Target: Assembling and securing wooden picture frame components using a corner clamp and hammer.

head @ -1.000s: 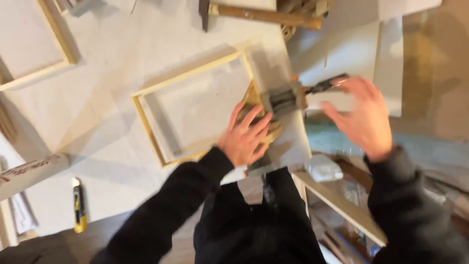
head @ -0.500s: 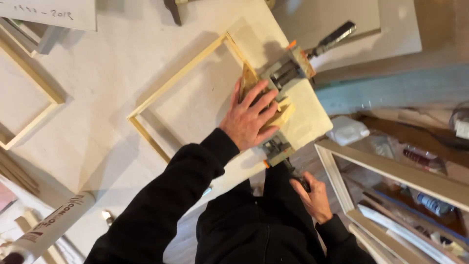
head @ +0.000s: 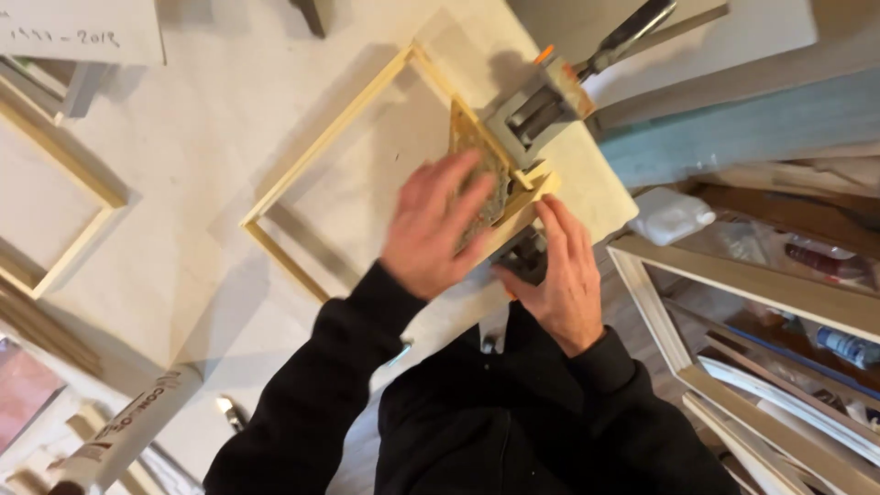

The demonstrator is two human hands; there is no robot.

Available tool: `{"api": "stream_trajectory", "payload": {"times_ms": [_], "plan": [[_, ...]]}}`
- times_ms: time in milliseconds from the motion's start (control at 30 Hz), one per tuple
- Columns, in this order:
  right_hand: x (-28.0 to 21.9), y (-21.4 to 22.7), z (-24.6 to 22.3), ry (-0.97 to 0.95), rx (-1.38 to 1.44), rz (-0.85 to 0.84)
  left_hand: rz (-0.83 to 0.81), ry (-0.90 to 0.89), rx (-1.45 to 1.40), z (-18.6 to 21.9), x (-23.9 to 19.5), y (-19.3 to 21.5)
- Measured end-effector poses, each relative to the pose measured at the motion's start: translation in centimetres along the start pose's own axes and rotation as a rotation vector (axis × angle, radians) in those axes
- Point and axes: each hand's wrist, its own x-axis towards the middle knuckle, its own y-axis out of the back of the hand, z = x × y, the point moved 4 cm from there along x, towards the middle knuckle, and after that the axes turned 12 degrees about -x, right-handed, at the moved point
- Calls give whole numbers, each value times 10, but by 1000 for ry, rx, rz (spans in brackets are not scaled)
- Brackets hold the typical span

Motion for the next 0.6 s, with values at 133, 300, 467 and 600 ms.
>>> {"api": "stream_trajectory", "payload": {"times_ms": [133, 300, 467, 600], "plan": [[3, 5, 1, -72, -19, 34, -137, 644, -457, -45, -70, 1], [3, -2, 1, -129, -2, 8, -340, 874, -795, -64, -110, -21], [1, 0, 0, -89, -38, 52, -348, 930, -849, -72, -122, -29], [2, 1, -3, -53, 4, 70, -374, 928, -825, -70, -120, -27]]}}
